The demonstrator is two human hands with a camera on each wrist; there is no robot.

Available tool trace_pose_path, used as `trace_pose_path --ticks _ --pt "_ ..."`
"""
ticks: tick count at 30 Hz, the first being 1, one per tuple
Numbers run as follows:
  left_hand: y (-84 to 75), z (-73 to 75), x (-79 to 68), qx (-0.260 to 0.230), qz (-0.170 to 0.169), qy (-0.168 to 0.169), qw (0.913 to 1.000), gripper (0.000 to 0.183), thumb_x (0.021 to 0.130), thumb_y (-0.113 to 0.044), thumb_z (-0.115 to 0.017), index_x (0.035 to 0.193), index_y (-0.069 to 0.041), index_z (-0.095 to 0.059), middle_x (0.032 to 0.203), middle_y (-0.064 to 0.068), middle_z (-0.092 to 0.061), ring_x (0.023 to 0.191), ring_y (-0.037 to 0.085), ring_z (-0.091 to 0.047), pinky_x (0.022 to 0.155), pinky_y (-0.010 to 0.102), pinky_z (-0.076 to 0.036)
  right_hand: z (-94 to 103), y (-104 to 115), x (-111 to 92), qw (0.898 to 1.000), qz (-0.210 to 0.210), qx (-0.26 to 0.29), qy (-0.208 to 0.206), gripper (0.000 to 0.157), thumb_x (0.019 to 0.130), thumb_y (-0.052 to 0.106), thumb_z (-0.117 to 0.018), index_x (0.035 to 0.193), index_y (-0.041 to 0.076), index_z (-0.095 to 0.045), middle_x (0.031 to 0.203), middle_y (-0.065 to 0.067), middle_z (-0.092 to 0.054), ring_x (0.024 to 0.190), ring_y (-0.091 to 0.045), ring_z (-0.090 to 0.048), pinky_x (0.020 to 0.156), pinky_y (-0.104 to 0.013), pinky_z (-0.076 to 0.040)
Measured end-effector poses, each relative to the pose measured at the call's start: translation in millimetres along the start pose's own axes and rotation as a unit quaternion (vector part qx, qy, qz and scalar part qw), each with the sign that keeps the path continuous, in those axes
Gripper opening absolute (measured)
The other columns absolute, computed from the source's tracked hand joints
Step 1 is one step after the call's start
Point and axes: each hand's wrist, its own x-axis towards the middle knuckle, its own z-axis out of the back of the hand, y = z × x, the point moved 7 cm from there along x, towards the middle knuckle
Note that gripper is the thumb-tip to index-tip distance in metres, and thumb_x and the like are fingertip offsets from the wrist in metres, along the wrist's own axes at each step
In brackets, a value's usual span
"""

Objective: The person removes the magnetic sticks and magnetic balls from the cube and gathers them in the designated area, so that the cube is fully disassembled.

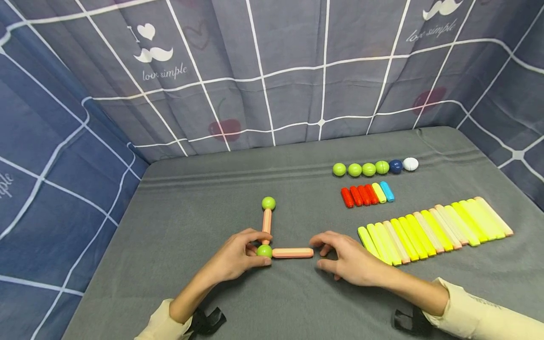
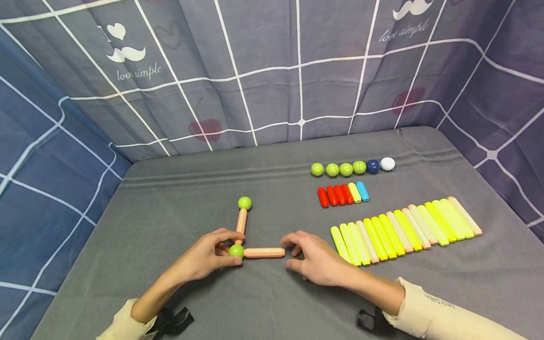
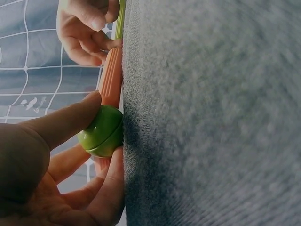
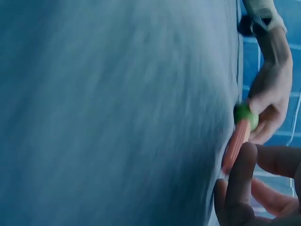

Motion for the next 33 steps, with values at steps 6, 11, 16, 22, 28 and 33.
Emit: trace_pose_path --ticks 6,11,16,22,28,33 --pt "0.7 -0.2 0.0 0.004 0.002 0.0 1.0 0.046 0.081 -0.02 -0.084 0.123 -0.01 -0.068 0.107 -0.004 -0.061 0.086 0.013 -0.06 0.075 0.027 -0.053 -12.2 3.6 11.7 1.0 -0.005 -0.003 -0.007 0.036 0.084 -0.004 -0.07 0.119 0.0 -0.062 0.102 -0.007 -0.062 0.08 -0.013 -0.06 0.058 -0.029 -0.055" --pt "0.4 -0.3 0.3 0.001 -0.001 -0.002 1.0 0.046 0.081 -0.02 -0.084 0.123 -0.009 -0.068 0.107 -0.004 -0.061 0.086 0.013 -0.06 0.074 0.027 -0.053 -12.2 4.5 19.0 0.997 0.01 -0.068 -0.019 0.032 0.08 -0.006 -0.072 0.11 0.004 -0.066 0.085 0.004 -0.059 0.075 -0.006 -0.055 0.067 -0.026 -0.049" --pt "0.1 0.0 0.5 0.0 -0.002 -0.003 1.0 0.047 0.081 -0.02 -0.084 0.123 -0.009 -0.067 0.108 -0.003 -0.061 0.087 0.013 -0.059 0.075 0.027 -0.053 -12.3 4.6 22.6 0.998 0.015 -0.055 -0.016 0.028 0.08 -0.005 -0.074 0.105 0.004 -0.067 0.08 0.005 -0.057 0.07 -0.007 -0.055 0.065 -0.025 -0.048" --pt "0.4 0.3 0.1 -0.003 0.0 -0.003 1.0 0.047 0.081 -0.019 -0.084 0.123 -0.009 -0.067 0.108 -0.003 -0.061 0.086 0.013 -0.059 0.075 0.027 -0.053 -15.6 4.6 21.0 0.999 0.007 0.036 0.009 0.025 0.085 -0.007 -0.07 0.109 0.0 -0.066 0.089 -0.006 -0.059 0.063 -0.013 -0.058 0.052 -0.031 -0.054" --pt "1.4 -0.3 -1.4 0.008 0.007 -0.007 0.9999 0.044 0.081 -0.019 -0.084 0.121 -0.011 -0.068 0.106 -0.003 -0.061 0.083 0.012 -0.06 0.072 0.026 -0.053 -22.4 3.4 21.3 0.999 0.005 0.033 0.042 0.023 0.089 -0.002 -0.07 0.111 0.005 -0.07 0.091 -0.004 -0.065 0.06 -0.013 -0.058 0.052 -0.031 -0.054" --pt "-1.5 -0.3 0.9 0.026 0.015 -0.022 0.9993 0.042 0.08 -0.014 -0.084 0.119 -0.011 -0.069 0.104 -0.003 -0.062 0.08 0.011 -0.059 0.069 0.025 -0.051 -20.5 5.3 18.5 0.999 0.015 0.018 0.037 0.022 0.091 -0.002 -0.066 0.111 0.006 -0.071 0.086 -0.002 -0.067 0.058 -0.013 -0.059 0.054 -0.029 -0.053"
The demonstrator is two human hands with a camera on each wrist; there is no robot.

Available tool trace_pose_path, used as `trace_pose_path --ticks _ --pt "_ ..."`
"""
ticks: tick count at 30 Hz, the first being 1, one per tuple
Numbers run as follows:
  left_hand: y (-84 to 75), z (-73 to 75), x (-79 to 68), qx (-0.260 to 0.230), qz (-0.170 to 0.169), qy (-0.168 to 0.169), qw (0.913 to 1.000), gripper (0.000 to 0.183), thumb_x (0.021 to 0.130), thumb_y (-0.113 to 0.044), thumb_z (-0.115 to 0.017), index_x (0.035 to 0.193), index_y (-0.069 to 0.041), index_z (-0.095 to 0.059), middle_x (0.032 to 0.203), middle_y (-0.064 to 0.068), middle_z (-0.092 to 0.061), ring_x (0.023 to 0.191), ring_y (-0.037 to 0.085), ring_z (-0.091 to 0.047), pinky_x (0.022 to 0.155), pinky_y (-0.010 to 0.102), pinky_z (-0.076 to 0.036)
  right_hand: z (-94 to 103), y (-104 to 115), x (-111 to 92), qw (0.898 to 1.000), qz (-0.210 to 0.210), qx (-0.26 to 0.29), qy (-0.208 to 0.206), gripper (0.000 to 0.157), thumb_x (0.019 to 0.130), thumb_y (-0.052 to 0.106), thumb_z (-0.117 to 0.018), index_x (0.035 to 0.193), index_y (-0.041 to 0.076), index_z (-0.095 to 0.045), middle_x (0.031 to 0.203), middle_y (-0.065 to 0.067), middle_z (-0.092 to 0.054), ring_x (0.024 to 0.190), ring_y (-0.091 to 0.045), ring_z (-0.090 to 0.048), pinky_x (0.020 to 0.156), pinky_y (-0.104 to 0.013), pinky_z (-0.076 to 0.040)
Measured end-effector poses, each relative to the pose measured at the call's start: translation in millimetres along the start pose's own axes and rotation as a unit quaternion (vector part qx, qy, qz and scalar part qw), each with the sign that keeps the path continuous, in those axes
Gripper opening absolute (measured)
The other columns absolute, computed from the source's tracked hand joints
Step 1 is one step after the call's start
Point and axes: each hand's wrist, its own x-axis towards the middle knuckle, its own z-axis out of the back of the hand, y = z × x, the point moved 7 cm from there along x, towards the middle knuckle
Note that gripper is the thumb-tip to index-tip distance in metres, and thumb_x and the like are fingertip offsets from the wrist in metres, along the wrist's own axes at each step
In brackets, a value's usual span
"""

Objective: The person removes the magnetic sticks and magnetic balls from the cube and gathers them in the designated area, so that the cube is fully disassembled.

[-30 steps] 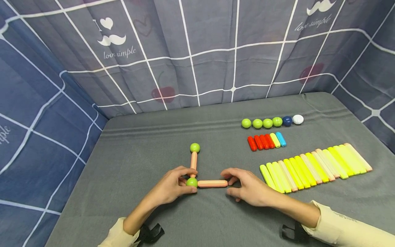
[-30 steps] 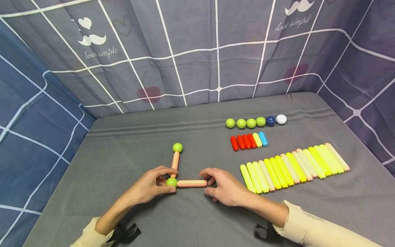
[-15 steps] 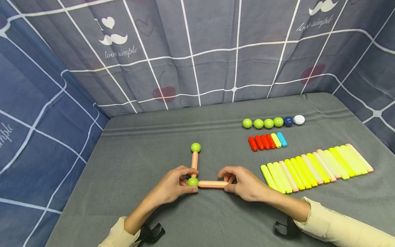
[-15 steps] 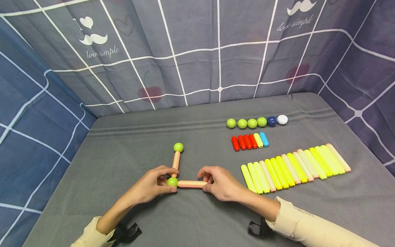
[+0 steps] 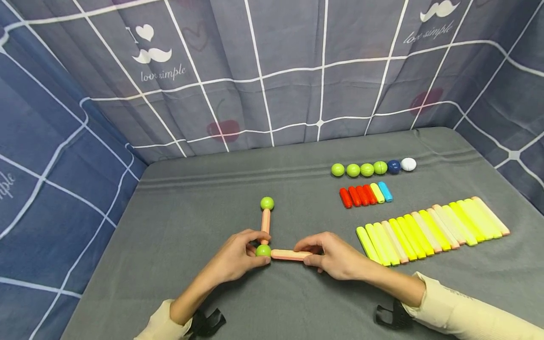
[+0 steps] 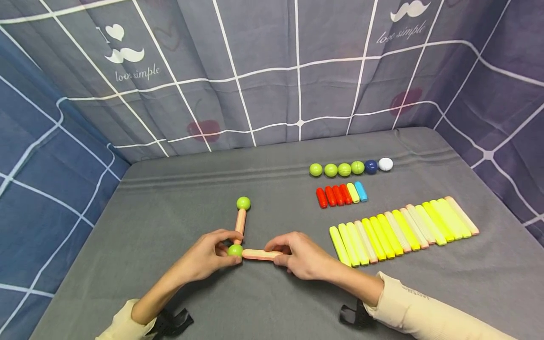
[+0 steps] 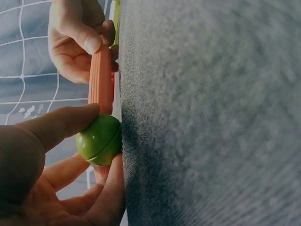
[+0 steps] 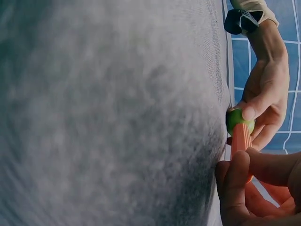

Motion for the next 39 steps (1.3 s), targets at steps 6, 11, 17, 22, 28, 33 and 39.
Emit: trace_pose_path --ticks 6,11,17,22,28,33,39 --pt "0.6 3.0 -0.5 -0.006 -0.006 -0.014 0.9999 0.041 0.078 -0.01 -0.084 0.117 -0.011 -0.069 0.1 -0.005 -0.063 0.074 0.01 -0.058 0.065 0.025 -0.051 13.7 2.9 -14.6 1.0 0.0 0.003 -0.025 0.025 0.092 -0.003 -0.065 0.115 0.007 -0.069 0.091 -0.005 -0.068 0.061 -0.016 -0.06 0.055 -0.03 -0.053" --pt "2.7 5.2 -2.1 -0.013 -0.011 -0.019 0.9997 0.042 0.077 -0.012 -0.086 0.116 -0.012 -0.07 0.102 -0.006 -0.063 0.076 0.011 -0.06 0.066 0.025 -0.052 28.0 3.9 -26.0 0.998 -0.008 0.046 -0.035 0.028 0.094 -0.001 -0.063 0.12 0.008 -0.067 0.107 -0.013 -0.065 0.073 -0.028 -0.062 0.054 -0.036 -0.055" --pt "3.9 3.3 -2.1 -0.014 -0.011 -0.009 0.9998 0.043 0.079 -0.016 -0.085 0.118 -0.013 -0.069 0.103 -0.006 -0.064 0.078 0.011 -0.061 0.067 0.026 -0.053 43.8 0.1 -36.9 0.997 -0.004 0.076 -0.027 0.043 0.094 -0.004 -0.061 0.134 0.012 -0.057 0.107 -0.023 -0.057 0.068 -0.034 -0.063 0.048 -0.038 -0.053" --pt "4.5 2.7 -2.6 -0.016 -0.01 -0.002 0.9998 0.044 0.08 -0.017 -0.085 0.12 -0.014 -0.068 0.106 -0.005 -0.064 0.08 0.012 -0.061 0.069 0.026 -0.053 55.1 -3.6 -49.8 0.997 -0.009 0.078 -0.015 0.063 0.097 -0.002 -0.058 0.152 0.022 -0.037 0.105 -0.027 -0.052 0.053 -0.032 -0.06 0.047 -0.038 -0.053" --pt "4.2 3.1 -2.6 -0.017 -0.011 -0.001 0.9998 0.044 0.08 -0.017 -0.084 0.121 -0.014 -0.068 0.106 -0.006 -0.064 0.081 0.012 -0.061 0.07 0.026 -0.053 67.8 -10.6 -62.3 0.996 -0.032 0.085 -0.018 0.079 0.096 -0.003 -0.059 0.156 0.031 -0.023 0.107 -0.027 -0.044 0.056 -0.034 -0.062 0.051 -0.039 -0.054" --pt "4.9 3.1 -2.8 -0.018 -0.01 -0.002 0.9998 0.045 0.08 -0.017 -0.085 0.121 -0.014 -0.068 0.106 -0.006 -0.064 0.08 0.012 -0.06 0.07 0.026 -0.053 78.5 -18.4 -70.0 0.993 -0.04 0.109 -0.031 0.078 0.094 -0.003 -0.063 0.155 0.024 -0.023 0.103 -0.027 -0.043 0.072 -0.037 -0.066 0.055 -0.043 -0.056" --pt "6.1 2.4 -2.1 -0.017 -0.01 -0.004 0.9998 0.044 0.08 -0.018 -0.085 0.12 -0.014 -0.068 0.105 -0.007 -0.063 0.081 0.012 -0.061 0.071 0.026 -0.053 94.7 -23.2 -81.3 0.995 -0.01 0.068 -0.07 0.076 0.092 -0.004 -0.065 0.154 0.017 -0.027 0.095 -0.023 -0.051 0.062 -0.027 -0.061 0.052 -0.038 -0.054"
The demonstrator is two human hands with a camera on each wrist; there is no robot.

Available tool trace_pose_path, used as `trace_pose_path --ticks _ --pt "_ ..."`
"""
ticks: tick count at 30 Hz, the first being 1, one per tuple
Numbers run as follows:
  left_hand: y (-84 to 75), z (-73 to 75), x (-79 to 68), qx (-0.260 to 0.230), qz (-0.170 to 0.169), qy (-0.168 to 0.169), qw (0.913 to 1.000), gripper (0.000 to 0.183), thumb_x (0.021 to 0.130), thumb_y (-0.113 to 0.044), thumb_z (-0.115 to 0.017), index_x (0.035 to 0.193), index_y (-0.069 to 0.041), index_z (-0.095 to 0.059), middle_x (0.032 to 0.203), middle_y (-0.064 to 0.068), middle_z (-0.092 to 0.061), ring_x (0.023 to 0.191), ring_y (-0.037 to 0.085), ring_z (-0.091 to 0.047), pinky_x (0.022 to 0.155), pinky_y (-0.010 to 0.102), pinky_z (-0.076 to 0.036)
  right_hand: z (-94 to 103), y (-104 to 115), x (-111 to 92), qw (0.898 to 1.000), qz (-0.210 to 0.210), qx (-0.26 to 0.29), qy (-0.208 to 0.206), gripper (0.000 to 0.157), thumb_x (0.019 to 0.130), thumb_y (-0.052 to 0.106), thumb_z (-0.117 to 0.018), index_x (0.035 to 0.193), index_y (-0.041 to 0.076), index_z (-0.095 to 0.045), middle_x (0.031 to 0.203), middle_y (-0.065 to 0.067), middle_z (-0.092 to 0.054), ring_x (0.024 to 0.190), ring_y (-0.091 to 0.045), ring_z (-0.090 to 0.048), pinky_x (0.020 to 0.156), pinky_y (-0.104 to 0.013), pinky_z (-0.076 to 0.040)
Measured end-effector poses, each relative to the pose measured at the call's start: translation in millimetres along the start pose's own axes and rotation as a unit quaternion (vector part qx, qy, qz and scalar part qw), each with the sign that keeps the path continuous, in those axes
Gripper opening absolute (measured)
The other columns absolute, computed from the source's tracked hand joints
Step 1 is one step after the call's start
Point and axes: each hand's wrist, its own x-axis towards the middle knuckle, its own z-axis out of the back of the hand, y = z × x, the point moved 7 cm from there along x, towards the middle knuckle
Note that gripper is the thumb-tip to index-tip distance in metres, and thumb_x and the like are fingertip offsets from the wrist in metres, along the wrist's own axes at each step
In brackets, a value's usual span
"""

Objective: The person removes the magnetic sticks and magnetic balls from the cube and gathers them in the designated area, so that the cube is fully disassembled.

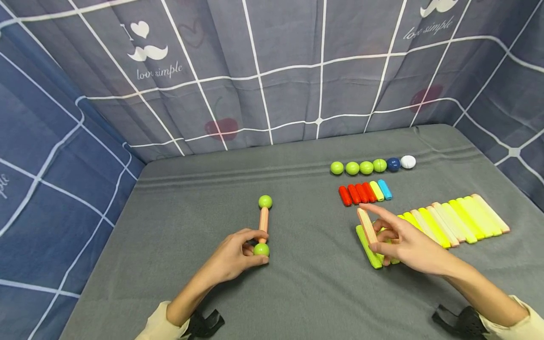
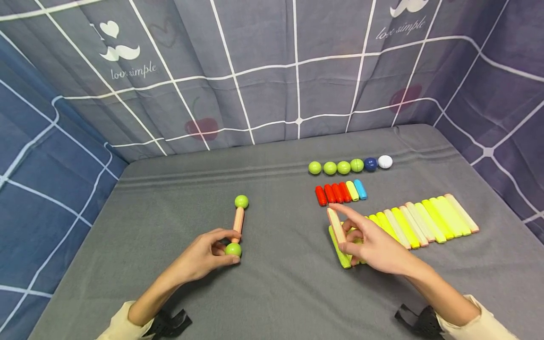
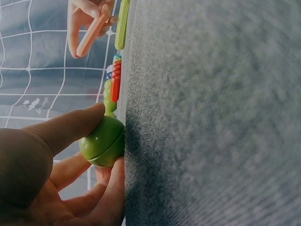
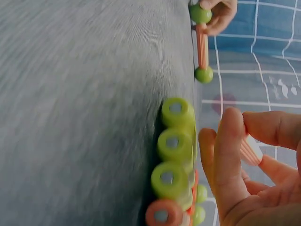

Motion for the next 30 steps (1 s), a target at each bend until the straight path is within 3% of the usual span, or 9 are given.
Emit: trace_pose_path --ticks 8,13,17,22,23,26,27,29,30 --pt "-1.1 -1.1 0.6 0.002 -0.001 0.005 1.0 0.044 0.08 -0.019 -0.085 0.12 -0.015 -0.068 0.105 -0.006 -0.063 0.08 0.011 -0.061 0.07 0.027 -0.053 28.2 -2.6 -18.1 0.999 0.015 -0.024 -0.036 0.062 0.096 -0.005 -0.058 0.15 0.011 -0.033 0.093 -0.02 -0.054 0.055 -0.026 -0.055 0.047 -0.035 -0.048" --pt "-1.9 -1.5 1.0 0.002 -0.003 0.008 1.0 0.048 0.08 -0.02 -0.084 0.124 -0.015 -0.066 0.108 -0.005 -0.063 0.083 0.012 -0.061 0.071 0.027 -0.053 60.5 -8.2 -33.0 0.99 -0.015 -0.087 -0.107 0.06 0.097 -0.002 -0.058 0.151 0.013 -0.035 0.097 -0.018 -0.056 0.06 -0.024 -0.059 0.049 -0.034 -0.051" --pt "-2.3 -1.0 0.5 0.003 -0.003 0.01 0.9999 0.055 0.08 -0.019 -0.084 0.131 -0.013 -0.063 0.111 -0.004 -0.063 0.084 0.012 -0.061 0.073 0.027 -0.053 98.2 -20.9 -45.2 0.973 -0.07 -0.141 -0.166 0.064 0.097 0.004 -0.061 0.153 0.017 -0.033 0.098 -0.016 -0.058 0.063 -0.022 -0.059 0.048 -0.034 -0.051" --pt "-1.9 -1.4 1.0 0.003 -0.002 0.012 0.9999 0.054 0.08 -0.021 -0.084 0.13 -0.013 -0.064 0.107 -0.005 -0.063 0.084 0.013 -0.06 0.073 0.027 -0.053 149.0 -37.2 -63.3 0.934 -0.134 -0.252 -0.215 0.073 0.096 0.004 -0.062 0.157 0.011 -0.022 0.105 -0.024 -0.056 0.064 -0.011 -0.055 0.048 -0.032 -0.049" --pt "-1.7 -1.5 1.2 0.002 -0.002 0.012 0.9999 0.054 0.08 -0.021 -0.084 0.129 -0.013 -0.064 0.107 -0.005 -0.063 0.084 0.013 -0.06 0.072 0.028 -0.053 159.7 -42.2 -67.7 0.925 -0.138 -0.273 -0.227 0.076 0.096 0.002 -0.062 0.158 0.013 -0.02 0.103 -0.021 -0.057 0.062 -0.01 -0.054 0.047 -0.032 -0.048" --pt "-0.8 -2.2 1.7 0.001 0.001 0.014 0.9999 0.053 0.08 -0.021 -0.084 0.129 -0.014 -0.064 0.106 -0.005 -0.062 0.083 0.013 -0.06 0.071 0.027 -0.052 185.1 -53.1 -78.4 0.91 -0.14 -0.299 -0.252 0.08 0.092 -0.007 -0.062 0.157 0.004 -0.015 0.094 -0.028 -0.058 0.052 -0.015 -0.051 0.042 -0.031 -0.046" --pt "-0.6 -2.1 1.7 -0.001 0.002 0.014 0.9999 0.054 0.08 -0.021 -0.084 0.129 -0.014 -0.064 0.106 -0.005 -0.062 0.083 0.013 -0.06 0.071 0.027 -0.052 193.8 -58.3 -82.8 0.905 -0.135 -0.302 -0.266 0.083 0.091 -0.009 -0.062 0.158 0.009 -0.017 0.088 -0.019 -0.062 0.049 -0.014 -0.051 0.041 -0.03 -0.046" --pt "-0.4 -1.9 1.5 -0.004 0.004 0.014 0.9999 0.054 0.08 -0.021 -0.084 0.129 -0.013 -0.064 0.106 -0.005 -0.062 0.082 0.013 -0.06 0.071 0.027 -0.053 207.9 -67.1 -90.3 0.901 -0.124 -0.295 -0.294 0.085 0.088 -0.013 -0.063 0.158 0.008 -0.019 0.076 -0.002 -0.062 0.046 -0.008 -0.052 0.038 -0.029 -0.046" --pt "-0.3 -1.9 1.4 -0.005 0.005 0.013 0.9999 0.054 0.08 -0.02 -0.084 0.129 -0.013 -0.064 0.105 -0.005 -0.062 0.082 0.013 -0.06 0.071 0.027 -0.053 212.7 -70.1 -93.4 0.903 -0.12 -0.281 -0.304 0.084 0.087 -0.014 -0.062 0.157 0.01 -0.023 0.075 0.002 -0.062 0.046 -0.005 -0.053 0.037 -0.027 -0.046"
